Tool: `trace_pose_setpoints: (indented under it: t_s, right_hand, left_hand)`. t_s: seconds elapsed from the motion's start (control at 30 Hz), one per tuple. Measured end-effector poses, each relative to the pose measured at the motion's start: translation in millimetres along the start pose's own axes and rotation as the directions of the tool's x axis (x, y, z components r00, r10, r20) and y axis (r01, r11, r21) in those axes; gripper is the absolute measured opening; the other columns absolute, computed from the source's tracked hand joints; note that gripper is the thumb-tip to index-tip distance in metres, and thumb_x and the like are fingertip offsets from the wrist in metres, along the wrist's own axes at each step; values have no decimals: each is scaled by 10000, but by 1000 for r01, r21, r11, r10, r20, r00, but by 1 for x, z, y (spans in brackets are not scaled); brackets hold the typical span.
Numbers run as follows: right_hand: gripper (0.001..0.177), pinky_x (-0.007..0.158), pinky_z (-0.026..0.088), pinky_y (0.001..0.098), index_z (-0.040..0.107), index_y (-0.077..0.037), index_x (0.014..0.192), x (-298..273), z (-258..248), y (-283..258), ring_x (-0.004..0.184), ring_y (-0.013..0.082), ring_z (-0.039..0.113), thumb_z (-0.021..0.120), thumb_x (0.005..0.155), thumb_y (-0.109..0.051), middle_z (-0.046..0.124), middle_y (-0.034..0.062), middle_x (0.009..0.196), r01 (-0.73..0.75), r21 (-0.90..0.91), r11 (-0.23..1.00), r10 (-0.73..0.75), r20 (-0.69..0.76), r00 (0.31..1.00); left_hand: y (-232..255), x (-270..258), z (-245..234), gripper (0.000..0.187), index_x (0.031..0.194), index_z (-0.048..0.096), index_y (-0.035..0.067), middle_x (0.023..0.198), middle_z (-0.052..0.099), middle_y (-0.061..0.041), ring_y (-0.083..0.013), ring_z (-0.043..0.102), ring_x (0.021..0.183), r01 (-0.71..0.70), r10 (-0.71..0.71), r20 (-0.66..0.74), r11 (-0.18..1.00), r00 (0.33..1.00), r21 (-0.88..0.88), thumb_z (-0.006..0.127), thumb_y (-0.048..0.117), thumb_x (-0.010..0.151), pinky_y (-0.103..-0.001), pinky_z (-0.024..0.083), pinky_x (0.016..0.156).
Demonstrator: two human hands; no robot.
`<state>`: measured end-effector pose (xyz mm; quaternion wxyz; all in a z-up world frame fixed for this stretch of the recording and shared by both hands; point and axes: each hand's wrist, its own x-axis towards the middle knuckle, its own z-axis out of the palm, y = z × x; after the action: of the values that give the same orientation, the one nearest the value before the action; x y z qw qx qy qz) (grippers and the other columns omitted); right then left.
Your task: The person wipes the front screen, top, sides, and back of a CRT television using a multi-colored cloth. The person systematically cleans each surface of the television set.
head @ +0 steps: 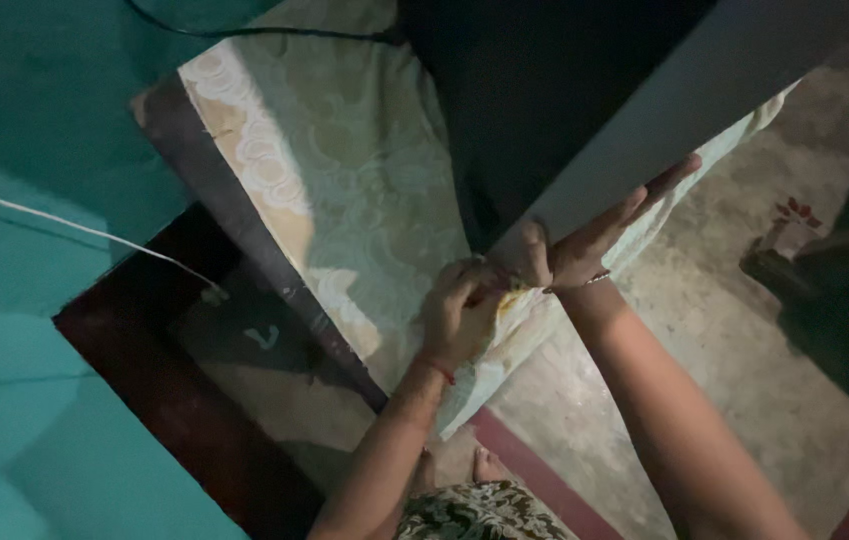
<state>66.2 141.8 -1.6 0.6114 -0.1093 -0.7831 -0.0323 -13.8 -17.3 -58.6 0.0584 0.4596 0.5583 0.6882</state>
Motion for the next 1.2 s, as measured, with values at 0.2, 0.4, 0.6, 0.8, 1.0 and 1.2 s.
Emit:
trace_pose_setpoints:
  t_s: [0.2,0.4,0.6,0.8,1.0,1.2]
  right_hand:
    - [1014,1304,-3,610,10,-252,1702,-7,2,-2,1652,414,-55,622,911,-417,-120,172,1738,-9,23,1000,8,18,1000]
    - [1031,1317,-2,598,-30,-227,1715,-7,-1,-2,1623,424,-87,628,948,-429,-145,208,1738,-5,-22,1000,7,113,994]
    - [1025,1337,46,621,-41,-174,1720,-6,-15,-1,1627,509,-75,636,1015,-485,-132,283,1724,6,-73,997,14,268,963]
    - [883,1324,52,615,149,-135,1681,21,-57,-18,1618,481,74,593,1009,-496,64,283,1720,48,-128,991,14,444,896]
    - [676,1287,5,598,330,-100,1633,50,-117,-23,1628,365,142,417,1053,-437,206,182,1732,-214,-215,953,292,466,835]
    - [568,1251,15,587,391,-141,1603,78,-199,34,1600,337,163,332,1095,-389,240,119,1720,-332,-416,846,493,374,786]
  left_hand:
    - [-17,-12,5,176,906,690,96,932,662,-95,-305,660,850,194,-203,64,973,977,125,799,75,769,-400,541,723]
    - [-38,-18,14,151,996,709,114,989,666,-105,-347,632,935,-91,37,150,922,988,377,721,131,846,-469,537,797]
    - [-46,-23,24,191,1084,671,108,1046,651,-125,-360,615,942,-211,31,284,747,958,631,644,217,930,-476,535,773]
    - [9,-17,32,260,1185,671,95,1081,673,-103,-300,612,876,-384,231,353,796,907,468,599,133,938,-451,532,723]
    - [58,12,92,304,1205,665,60,1082,653,-66,-285,636,983,-462,350,313,767,883,445,612,108,909,-444,531,727]
    - [130,73,165,234,1149,707,110,1083,620,-49,-265,608,999,-620,521,338,632,784,464,634,151,931,-427,542,711]
